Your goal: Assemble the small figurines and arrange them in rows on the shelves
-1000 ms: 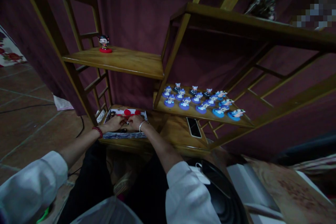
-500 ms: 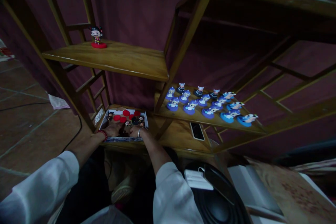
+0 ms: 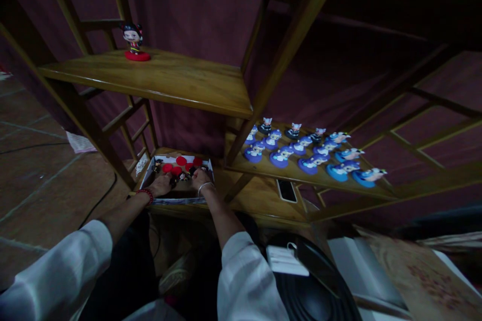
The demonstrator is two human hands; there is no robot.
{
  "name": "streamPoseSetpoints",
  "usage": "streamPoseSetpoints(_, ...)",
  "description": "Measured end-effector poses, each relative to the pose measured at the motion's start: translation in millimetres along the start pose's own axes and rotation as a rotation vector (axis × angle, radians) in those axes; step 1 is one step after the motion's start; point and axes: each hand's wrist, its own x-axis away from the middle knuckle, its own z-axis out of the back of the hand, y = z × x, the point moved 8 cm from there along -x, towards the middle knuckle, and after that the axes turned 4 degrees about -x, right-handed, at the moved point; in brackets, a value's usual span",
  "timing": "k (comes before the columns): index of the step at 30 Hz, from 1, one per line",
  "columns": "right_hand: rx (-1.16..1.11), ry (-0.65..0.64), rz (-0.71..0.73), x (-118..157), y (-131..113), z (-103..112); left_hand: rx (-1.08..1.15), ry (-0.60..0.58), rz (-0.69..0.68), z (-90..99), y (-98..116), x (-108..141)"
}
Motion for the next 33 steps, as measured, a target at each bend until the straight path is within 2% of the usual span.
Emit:
streamPoseSetpoints(3,0.015,0.16,-0.001,-3.2,-1.9,14.0,0.005,-0.002,0.015,-1.3,-1.9,-2.4)
streamPoseSetpoints(5,0.029,0.21,0.062,-5.3,-8.0,17.2,0.009,-0.004,0.01,-2.4,-2.5,-3.5)
streamPoseSetpoints(9,0.089,0.154,0.152,-14.9,-14.5,6.3,0.017,-0.006,0.004,-4.0,-4.1,-5.1)
streamPoseSetpoints(14,0.153,0.13,0.138,-24.1,-11.0,-3.5,0.032,-0.008,0.007,-4.7,-6.0,-6.6)
streamPoseSetpoints(21,0.145,0.159,0.076,-18.1,-5.9,0.6,0.041,-0.019,0.042,-9.4,-9.1,-8.9)
streamPoseSetpoints(29,0.181,0.167,0.119,-15.9,-13.1,2.3,0.047,-0.011,0.045,-8.1,-9.1,-7.9)
streamPoseSetpoints(33,0.067,0.205,0.032,-14.6,-7.5,6.4,0.047,-0.007,0.042,-7.9,-9.0,-7.6)
